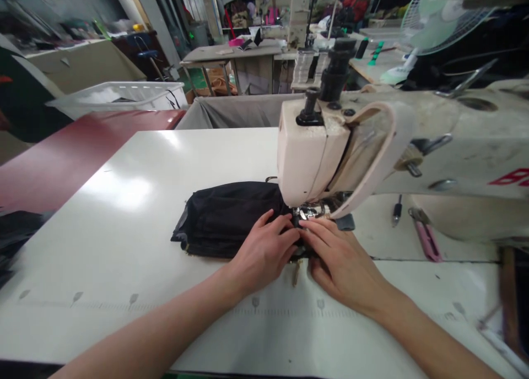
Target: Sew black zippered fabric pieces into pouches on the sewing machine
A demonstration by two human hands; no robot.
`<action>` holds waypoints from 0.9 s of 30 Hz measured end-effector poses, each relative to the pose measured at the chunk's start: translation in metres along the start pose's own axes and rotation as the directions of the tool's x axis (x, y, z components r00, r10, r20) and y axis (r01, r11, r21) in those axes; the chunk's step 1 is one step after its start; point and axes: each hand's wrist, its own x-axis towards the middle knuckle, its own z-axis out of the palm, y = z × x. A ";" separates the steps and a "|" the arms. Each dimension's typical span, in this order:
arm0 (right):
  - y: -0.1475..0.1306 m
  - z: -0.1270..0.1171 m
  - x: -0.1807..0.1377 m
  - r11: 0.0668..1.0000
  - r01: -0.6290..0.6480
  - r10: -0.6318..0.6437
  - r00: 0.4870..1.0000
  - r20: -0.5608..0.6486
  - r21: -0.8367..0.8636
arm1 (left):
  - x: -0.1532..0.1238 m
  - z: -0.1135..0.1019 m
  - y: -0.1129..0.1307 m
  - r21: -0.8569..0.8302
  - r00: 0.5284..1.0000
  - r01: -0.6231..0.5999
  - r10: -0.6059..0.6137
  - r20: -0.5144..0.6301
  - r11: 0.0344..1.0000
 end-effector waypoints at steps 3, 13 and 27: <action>0.000 0.002 0.001 1.000 0.001 -0.001 0.999 -0.034 -0.013 | 0.004 -0.001 -0.006 -0.020 1.000 -0.008 0.007 -0.015 1.000; 0.002 0.007 -0.003 0.997 0.079 -0.079 0.993 -0.092 -0.012 | 0.012 -0.002 -0.023 -0.090 0.993 -0.074 0.065 -0.102 0.993; -0.007 0.003 -0.009 0.997 -0.046 0.053 0.993 -0.102 0.064 | 0.011 -0.002 -0.023 -0.126 0.988 -0.084 0.065 -0.141 0.988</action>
